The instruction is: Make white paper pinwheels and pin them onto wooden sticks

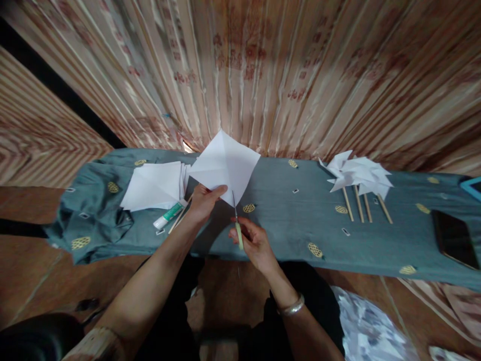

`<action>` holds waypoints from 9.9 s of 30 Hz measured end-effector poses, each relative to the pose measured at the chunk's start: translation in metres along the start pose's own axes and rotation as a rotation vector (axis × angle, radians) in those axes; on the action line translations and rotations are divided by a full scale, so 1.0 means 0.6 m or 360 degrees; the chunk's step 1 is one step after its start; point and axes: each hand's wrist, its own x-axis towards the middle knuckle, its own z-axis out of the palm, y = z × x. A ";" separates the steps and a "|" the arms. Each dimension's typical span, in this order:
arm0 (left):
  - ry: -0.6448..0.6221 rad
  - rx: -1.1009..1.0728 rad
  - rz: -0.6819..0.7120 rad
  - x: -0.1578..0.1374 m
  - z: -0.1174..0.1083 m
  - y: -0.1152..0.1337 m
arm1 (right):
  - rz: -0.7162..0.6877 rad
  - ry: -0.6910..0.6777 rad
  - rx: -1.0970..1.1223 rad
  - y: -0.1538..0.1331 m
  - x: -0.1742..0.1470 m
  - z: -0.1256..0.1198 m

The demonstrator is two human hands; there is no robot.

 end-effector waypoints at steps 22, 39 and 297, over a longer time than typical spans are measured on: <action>-0.0011 -0.0004 0.0014 -0.002 0.000 0.002 | 0.0035 0.0095 0.0080 0.012 0.002 0.003; -0.0107 -0.0003 -0.0088 -0.012 0.005 0.004 | 0.0004 0.0039 0.0032 0.003 0.001 -0.002; 0.0345 -0.0778 -0.0468 -0.022 0.019 0.039 | 0.0198 -0.0019 0.0095 0.021 -0.019 -0.016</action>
